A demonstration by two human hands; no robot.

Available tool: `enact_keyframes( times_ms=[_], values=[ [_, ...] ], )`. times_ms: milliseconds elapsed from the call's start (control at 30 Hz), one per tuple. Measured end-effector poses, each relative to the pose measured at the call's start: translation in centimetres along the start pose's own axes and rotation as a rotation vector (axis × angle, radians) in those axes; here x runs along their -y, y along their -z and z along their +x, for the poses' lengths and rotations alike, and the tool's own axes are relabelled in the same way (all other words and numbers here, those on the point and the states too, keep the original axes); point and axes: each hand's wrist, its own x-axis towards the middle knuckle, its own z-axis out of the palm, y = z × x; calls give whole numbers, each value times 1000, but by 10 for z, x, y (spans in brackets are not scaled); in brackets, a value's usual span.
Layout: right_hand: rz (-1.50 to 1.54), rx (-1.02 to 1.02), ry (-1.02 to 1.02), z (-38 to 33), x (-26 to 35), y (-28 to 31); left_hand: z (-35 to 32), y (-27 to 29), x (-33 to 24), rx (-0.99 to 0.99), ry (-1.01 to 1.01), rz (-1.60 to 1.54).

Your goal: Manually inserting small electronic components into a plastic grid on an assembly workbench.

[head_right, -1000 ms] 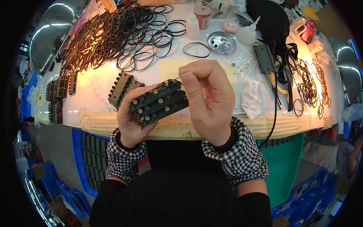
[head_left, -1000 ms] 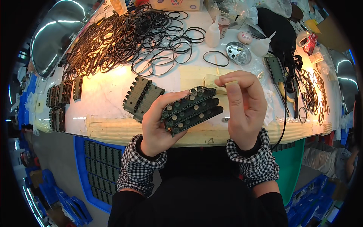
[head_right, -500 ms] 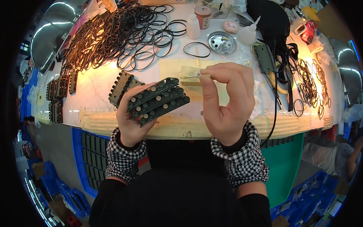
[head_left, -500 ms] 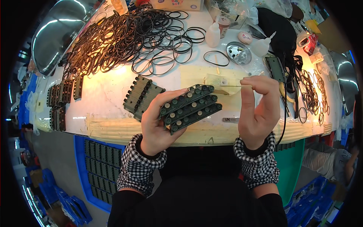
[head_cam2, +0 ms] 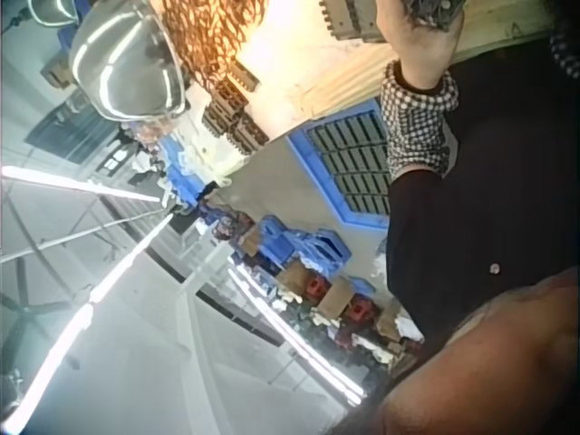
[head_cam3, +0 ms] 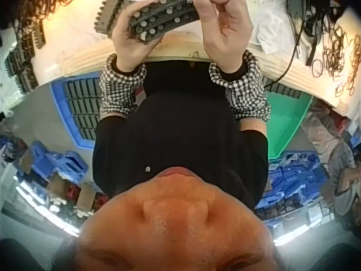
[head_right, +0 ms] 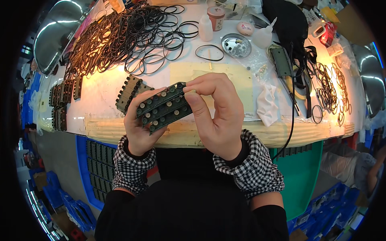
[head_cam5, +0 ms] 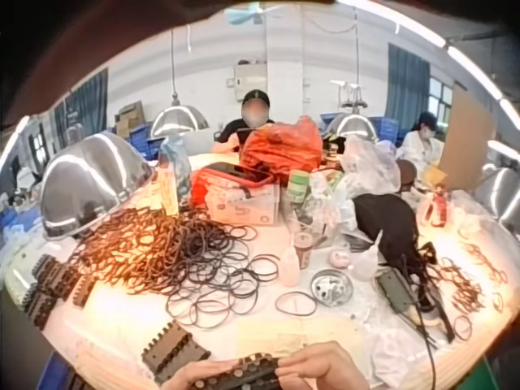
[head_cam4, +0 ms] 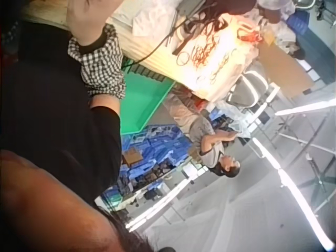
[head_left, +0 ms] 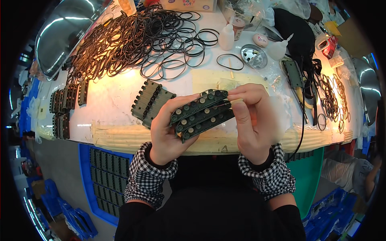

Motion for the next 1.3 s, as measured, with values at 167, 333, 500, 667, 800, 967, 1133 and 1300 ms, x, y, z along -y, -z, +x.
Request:
enact_keyframes(
  times_ms=[167, 333, 500, 667, 800, 967, 1133, 1300],
  values=[
    [-28, -12, 26, 0, -1, -1, 0, 2, 0, 13, 0, 15],
    [-38, -172, 41, 6, -4, 13, -3, 2, 4, 5, 2, -16],
    [-783, -91, 308, 18, -22, 36, -6, 3, 5, 15, 48, 5],
    [-790, -100, 396, 16, -15, 36, -6, 3, 4, 8, 72, -11],
    [-283, -35, 213, 3, -2, 23, -7, 2, 5, 1, 86, -38],
    [41, 9, -38, -10, -1, 9, -7, 2, 5, 19, 97, -35],
    [3, 18, -5, -10, -3, 7, -6, -1, 2, -36, 104, -87],
    [-64, 22, 27, -10, -4, 6, -6, 0, 2, -33, 106, -94]
  ],
)
